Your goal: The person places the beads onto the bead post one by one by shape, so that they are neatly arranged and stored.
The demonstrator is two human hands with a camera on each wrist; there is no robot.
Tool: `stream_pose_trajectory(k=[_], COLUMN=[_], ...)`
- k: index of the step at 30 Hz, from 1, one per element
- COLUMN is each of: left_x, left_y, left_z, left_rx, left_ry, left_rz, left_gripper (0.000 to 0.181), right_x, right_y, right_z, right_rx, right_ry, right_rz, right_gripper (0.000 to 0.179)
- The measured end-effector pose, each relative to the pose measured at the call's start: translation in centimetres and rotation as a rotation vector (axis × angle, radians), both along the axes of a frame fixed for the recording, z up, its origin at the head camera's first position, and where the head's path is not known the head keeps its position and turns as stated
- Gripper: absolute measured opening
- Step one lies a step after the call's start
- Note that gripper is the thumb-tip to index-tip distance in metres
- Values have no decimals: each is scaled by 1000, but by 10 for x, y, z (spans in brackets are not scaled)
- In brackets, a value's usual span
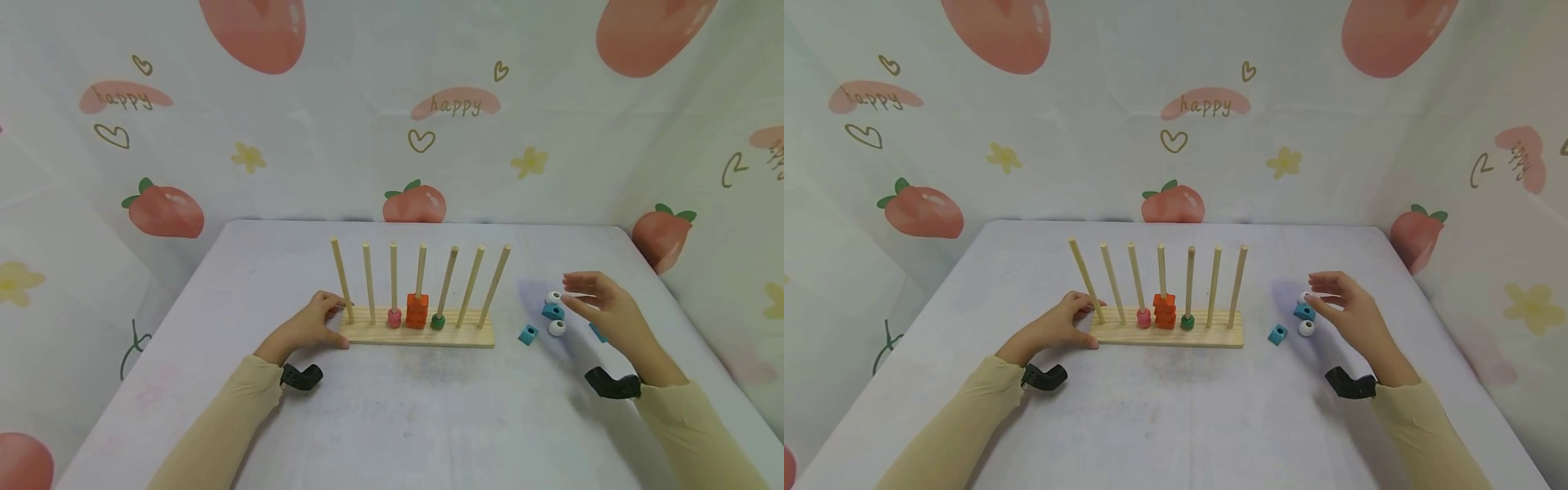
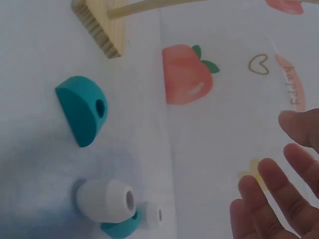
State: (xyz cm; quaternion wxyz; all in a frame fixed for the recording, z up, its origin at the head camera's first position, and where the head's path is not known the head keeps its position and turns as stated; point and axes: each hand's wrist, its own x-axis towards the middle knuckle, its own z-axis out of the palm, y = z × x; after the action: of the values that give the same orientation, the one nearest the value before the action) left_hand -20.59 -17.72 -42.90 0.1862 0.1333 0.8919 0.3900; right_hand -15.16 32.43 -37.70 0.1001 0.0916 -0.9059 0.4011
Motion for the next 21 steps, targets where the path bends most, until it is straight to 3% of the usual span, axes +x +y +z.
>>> stream_pose_trajectory(k=[9, 14, 21], left_x=[0, 0, -1], left_y=[0, 0, -1], left_z=[1, 0, -2], left_rx=[1, -4, -5], left_ry=[-6, 1, 5], left_rz=[0, -6, -6], left_gripper=[80, 81, 81], right_x=[8, 6, 0], right_y=[10, 12, 12], right_z=[-17, -25, -37], right_rx=[109, 138, 168], right_ry=[-154, -207, -348], right_rz=[3, -2, 10], right_gripper=[42, 40, 46])
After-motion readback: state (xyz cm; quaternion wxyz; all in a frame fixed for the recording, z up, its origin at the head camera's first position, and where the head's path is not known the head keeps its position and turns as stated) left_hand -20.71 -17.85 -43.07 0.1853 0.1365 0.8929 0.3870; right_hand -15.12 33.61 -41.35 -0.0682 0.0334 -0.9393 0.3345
